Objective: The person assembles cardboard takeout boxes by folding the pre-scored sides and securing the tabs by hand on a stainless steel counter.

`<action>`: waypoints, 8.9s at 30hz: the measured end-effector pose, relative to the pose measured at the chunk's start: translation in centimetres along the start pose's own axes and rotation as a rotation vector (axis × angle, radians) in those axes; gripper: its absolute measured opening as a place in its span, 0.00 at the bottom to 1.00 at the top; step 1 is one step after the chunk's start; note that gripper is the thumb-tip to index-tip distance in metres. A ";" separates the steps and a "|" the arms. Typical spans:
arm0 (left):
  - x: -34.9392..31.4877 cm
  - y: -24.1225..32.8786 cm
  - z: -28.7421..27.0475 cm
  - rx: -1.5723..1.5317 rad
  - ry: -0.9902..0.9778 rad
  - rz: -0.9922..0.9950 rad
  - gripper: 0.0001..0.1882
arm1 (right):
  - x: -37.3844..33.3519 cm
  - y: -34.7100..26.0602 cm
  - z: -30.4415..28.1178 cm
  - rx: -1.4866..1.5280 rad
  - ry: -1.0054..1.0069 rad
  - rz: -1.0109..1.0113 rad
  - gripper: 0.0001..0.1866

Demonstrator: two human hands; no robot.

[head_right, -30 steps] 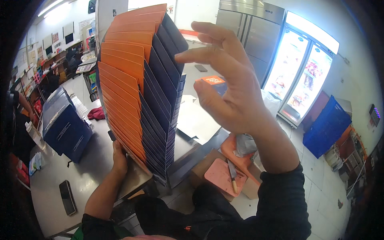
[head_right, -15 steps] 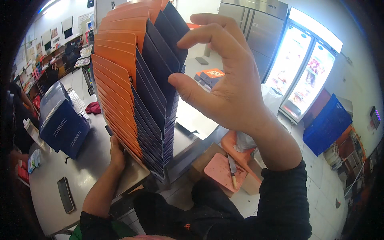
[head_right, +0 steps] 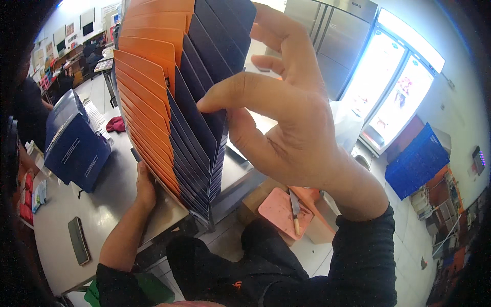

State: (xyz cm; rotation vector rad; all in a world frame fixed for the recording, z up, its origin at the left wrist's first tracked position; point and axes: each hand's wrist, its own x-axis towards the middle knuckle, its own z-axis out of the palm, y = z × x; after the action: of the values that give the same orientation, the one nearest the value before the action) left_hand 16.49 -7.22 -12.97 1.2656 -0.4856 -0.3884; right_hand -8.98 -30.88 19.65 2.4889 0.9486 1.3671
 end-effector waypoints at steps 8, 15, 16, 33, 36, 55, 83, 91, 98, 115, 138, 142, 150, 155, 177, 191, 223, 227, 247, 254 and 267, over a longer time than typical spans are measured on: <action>0.2 -0.4 0.3 0.027 0.069 0.004 0.30 | 0.2 -2.6 -0.3 -0.019 -0.081 0.194 0.15; 0.2 -0.5 0.6 -0.023 0.079 0.050 0.28 | 0.2 -3.5 1.4 0.114 -0.031 0.254 0.21; 0.1 -0.3 0.7 0.002 0.073 0.033 0.28 | 0.4 -4.3 1.6 0.155 -0.036 0.302 0.20; -0.1 0.3 0.7 0.043 0.082 0.052 0.27 | -1.2 -7.1 2.5 0.164 -0.199 0.329 0.17; 0.0 0.0 0.0 0.061 0.032 -0.042 0.31 | -1.9 -7.7 2.6 0.111 -0.296 0.383 0.25; 0.7 -0.5 -0.3 0.162 0.057 0.008 0.32 | -4.2 -10.6 5.8 0.138 -0.365 0.359 0.19; 1.4 -0.9 -0.2 0.089 0.058 0.122 0.30 | -7.3 -14.0 10.2 0.210 -0.405 0.372 0.21; 1.1 -2.9 -0.2 0.075 0.125 0.131 0.33 | -21.0 -10.0 14.3 0.484 0.576 0.923 0.30; -2.1 1.4 3.6 0.469 0.423 -0.018 0.39 | -23.4 -10.4 24.6 1.610 0.706 1.396 0.27; -11.7 7.2 0.5 0.465 0.545 0.999 0.15 | -7.7 -19.4 24.3 1.209 0.516 0.832 0.55; -2.6 34.1 -19.5 0.419 1.029 0.780 0.14 | 24.8 -7.1 26.3 1.936 0.223 1.021 0.30; -0.7 33.2 -24.6 0.492 0.898 0.527 0.13 | 28.8 -6.7 28.7 1.850 0.235 1.191 0.33; -1.2 28.0 -27.1 0.571 0.784 0.204 0.11 | 28.2 -6.8 34.1 1.360 0.154 1.220 0.44; -1.3 26.3 -25.7 0.391 0.729 0.224 0.14 | 24.9 -5.9 33.7 1.420 0.171 1.074 0.39; -19.2 7.2 -13.5 0.458 0.688 0.711 0.22 | -23.1 -2.5 18.9 -0.072 -0.806 1.238 0.19; -18.1 3.3 -1.1 0.751 0.297 0.599 0.11 | -21.2 -6.1 15.0 0.376 -0.807 1.064 0.13; -9.8 0.1 10.2 1.556 0.064 0.586 0.16 | -44.5 24.7 14.4 -0.312 -0.483 1.478 0.24; -9.7 -0.1 9.9 1.553 0.057 0.596 0.16 | -44.1 26.1 14.0 -0.264 -0.590 1.476 0.18; -9.5 -0.1 9.9 1.528 0.047 0.616 0.16 | -45.2 28.4 14.3 -0.469 -0.733 1.158 0.12; -9.5 -0.2 10.0 1.527 0.068 0.637 0.15 | -47.1 28.3 14.3 -0.432 -0.597 1.310 0.13; -9.6 1.6 10.0 1.501 0.079 0.640 0.14 | -49.3 29.1 15.7 -0.350 0.019 0.963 0.15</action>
State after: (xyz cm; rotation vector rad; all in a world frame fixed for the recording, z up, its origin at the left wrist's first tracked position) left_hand 3.01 -9.79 -10.48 2.3900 -1.1571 0.7454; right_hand -2.11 -80.34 -12.36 2.6923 -0.5748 1.5528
